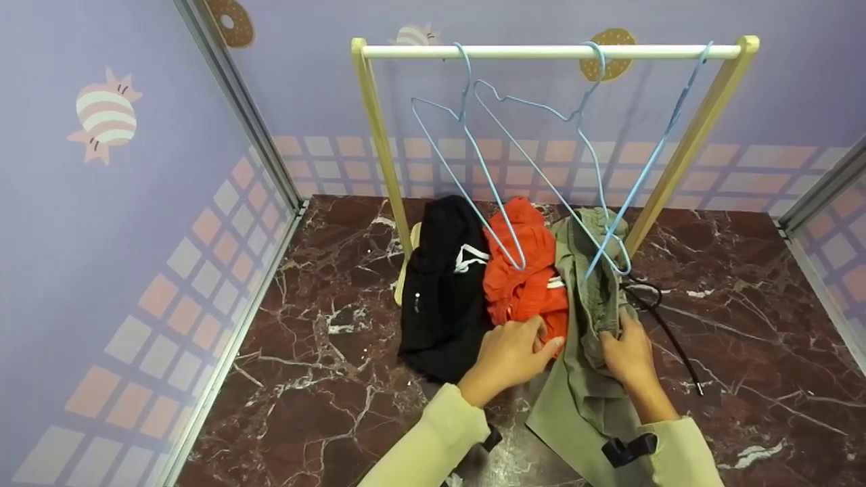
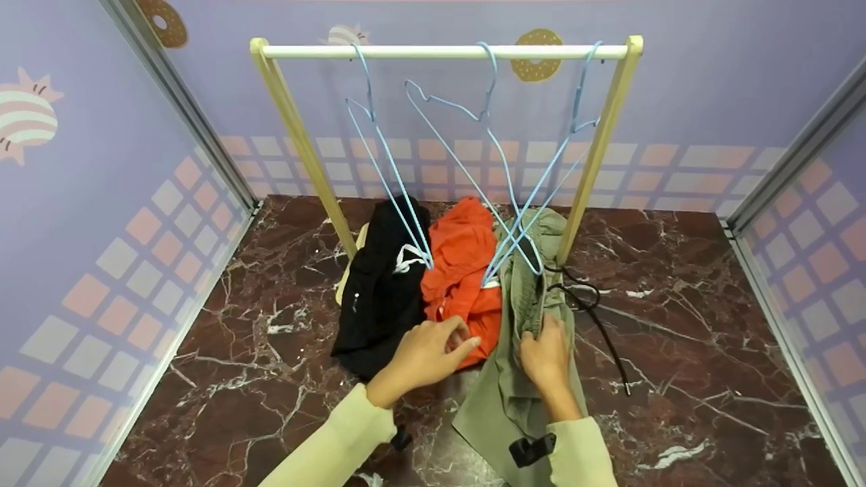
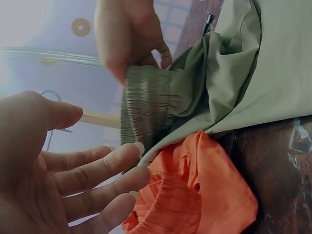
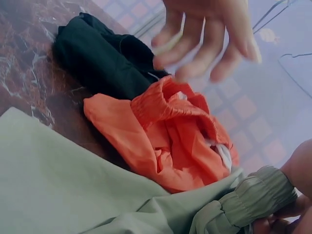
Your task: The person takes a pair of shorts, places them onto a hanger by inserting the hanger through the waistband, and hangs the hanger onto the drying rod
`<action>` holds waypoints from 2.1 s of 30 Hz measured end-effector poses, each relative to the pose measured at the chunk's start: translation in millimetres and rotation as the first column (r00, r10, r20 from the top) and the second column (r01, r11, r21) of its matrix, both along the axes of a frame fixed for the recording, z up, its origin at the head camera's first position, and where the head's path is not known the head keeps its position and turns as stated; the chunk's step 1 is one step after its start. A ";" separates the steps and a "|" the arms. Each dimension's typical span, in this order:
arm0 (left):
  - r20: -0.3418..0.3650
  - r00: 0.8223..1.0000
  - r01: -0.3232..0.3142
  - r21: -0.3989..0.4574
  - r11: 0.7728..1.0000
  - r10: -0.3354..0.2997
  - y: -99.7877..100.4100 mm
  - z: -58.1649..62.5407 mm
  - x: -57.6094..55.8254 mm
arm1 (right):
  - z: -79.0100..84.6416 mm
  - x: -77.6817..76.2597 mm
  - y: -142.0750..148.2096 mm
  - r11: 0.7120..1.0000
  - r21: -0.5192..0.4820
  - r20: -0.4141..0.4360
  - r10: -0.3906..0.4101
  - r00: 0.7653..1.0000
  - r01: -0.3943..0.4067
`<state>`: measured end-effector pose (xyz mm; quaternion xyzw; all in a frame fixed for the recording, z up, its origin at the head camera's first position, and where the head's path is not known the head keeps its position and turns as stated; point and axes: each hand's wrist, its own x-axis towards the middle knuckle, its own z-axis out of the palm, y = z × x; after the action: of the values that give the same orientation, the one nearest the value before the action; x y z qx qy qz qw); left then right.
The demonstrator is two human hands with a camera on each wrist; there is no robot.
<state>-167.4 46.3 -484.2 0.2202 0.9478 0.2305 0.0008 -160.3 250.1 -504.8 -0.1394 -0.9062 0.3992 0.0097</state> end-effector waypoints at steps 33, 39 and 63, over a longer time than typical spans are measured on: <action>0.263 0.964 -0.019 0.243 0.970 -0.047 51.2 -16.8 -18.6 | 20.8 19.9 -20.8 0.999 -0.053 -0.084 -0.016 0.996 0.011; 0.279 0.959 -0.011 0.235 0.972 -0.057 55.9 -15.2 -18.6 | 21.6 23.6 -23.5 1.000 -0.022 -0.159 0.000 0.987 -0.004; 0.518 0.839 -0.223 0.605 0.765 -0.165 66.8 -10.4 -18.5 | 33.0 37.5 -35.0 1.000 -0.017 -0.284 0.015 0.959 -0.020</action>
<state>-185.9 113.1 -494.7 0.1171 0.7733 0.5936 0.1898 -122.8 215.0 -471.8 -0.0728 -0.8927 0.4238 0.1347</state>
